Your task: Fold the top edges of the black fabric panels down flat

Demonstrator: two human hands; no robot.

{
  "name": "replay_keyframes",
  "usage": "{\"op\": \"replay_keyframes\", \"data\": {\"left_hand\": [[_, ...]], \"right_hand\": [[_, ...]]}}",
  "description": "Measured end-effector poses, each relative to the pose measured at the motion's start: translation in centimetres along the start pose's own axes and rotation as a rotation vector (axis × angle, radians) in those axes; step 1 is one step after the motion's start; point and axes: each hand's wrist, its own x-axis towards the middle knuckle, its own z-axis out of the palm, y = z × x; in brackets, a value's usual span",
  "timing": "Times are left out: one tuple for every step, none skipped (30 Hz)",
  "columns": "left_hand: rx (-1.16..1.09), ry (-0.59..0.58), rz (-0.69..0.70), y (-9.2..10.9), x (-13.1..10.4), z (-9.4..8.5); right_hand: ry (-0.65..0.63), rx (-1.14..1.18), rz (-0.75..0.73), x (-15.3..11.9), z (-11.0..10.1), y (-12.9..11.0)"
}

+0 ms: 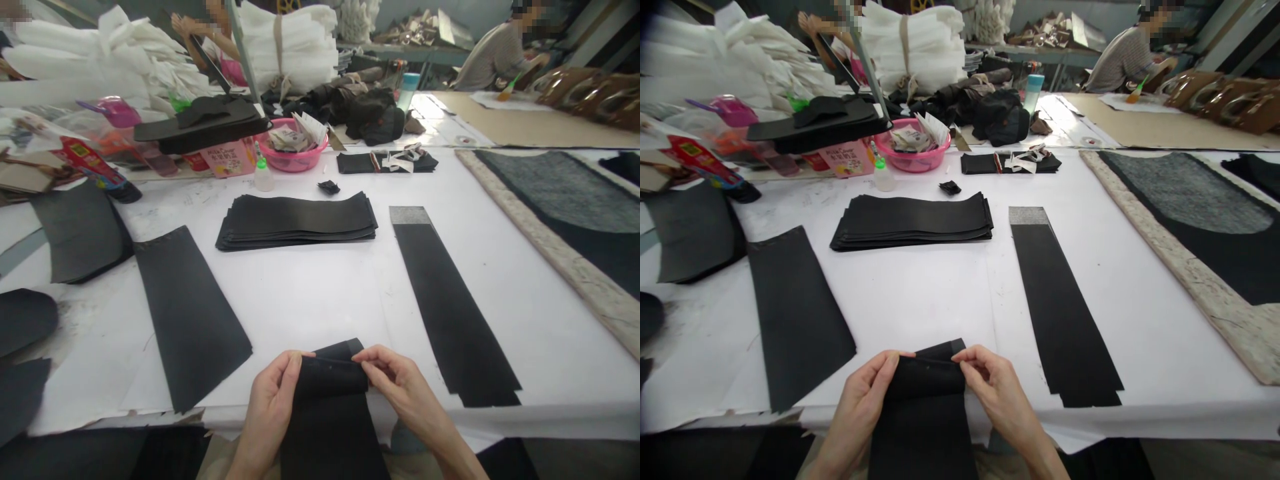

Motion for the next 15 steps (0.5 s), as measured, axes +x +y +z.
{"op": "replay_keyframes", "data": {"left_hand": [[0.0, 0.0, -0.007, -0.1, 0.0, 0.0], [-0.003, -0.001, -0.014, -0.2, 0.0, 0.0], [-0.007, -0.003, -0.021, -0.2, 0.0, 0.0], [-0.01, -0.004, -0.026, -0.3, 0.0, -0.1], [-0.011, -0.004, -0.027, -0.3, -0.1, -0.1], [-0.01, -0.003, -0.024, -0.3, -0.1, -0.1], [-0.007, -0.003, -0.019, -0.2, -0.1, -0.1], [-0.003, -0.003, -0.012, -0.2, -0.1, -0.1], [0.0, -0.002, -0.003, -0.1, -0.2, -0.1], [0.004, -0.003, 0.009, -0.1, -0.2, -0.1], [0.01, -0.002, 0.023, 0.0, -0.2, 0.0], [0.02, -0.004, 0.037, 0.1, -0.2, 0.0], [0.033, -0.007, 0.052, 0.3, -0.2, 0.1], [0.049, -0.009, 0.07, 0.4, -0.3, 0.2], [0.068, -0.008, 0.09, 0.6, -0.3, 0.3]], "right_hand": [[-0.001, 0.0, 0.001, 0.0, 0.0, 0.1], [-0.001, -0.001, 0.003, 0.0, 0.0, 0.1], [-0.001, -0.003, 0.005, -0.1, 0.0, 0.2], [0.001, -0.007, 0.007, -0.1, 0.0, 0.2], [0.003, -0.015, 0.008, -0.1, 0.0, 0.2], [0.005, -0.025, 0.008, -0.1, 0.0, 0.2], [0.008, -0.037, 0.006, -0.2, 0.0, 0.2], [0.011, -0.051, 0.002, -0.2, 0.0, 0.2], [0.014, -0.065, -0.002, -0.2, 0.1, 0.2], [0.019, -0.08, -0.007, -0.2, 0.1, 0.2], [0.021, -0.095, -0.016, -0.2, 0.2, 0.1], [0.022, -0.114, -0.026, -0.2, 0.3, -0.1], [0.024, -0.138, -0.042, -0.1, 0.5, -0.4], [0.024, -0.168, -0.063, -0.1, 0.7, -0.7], [0.021, -0.207, -0.091, 0.0, 1.0, -1.1]]}}
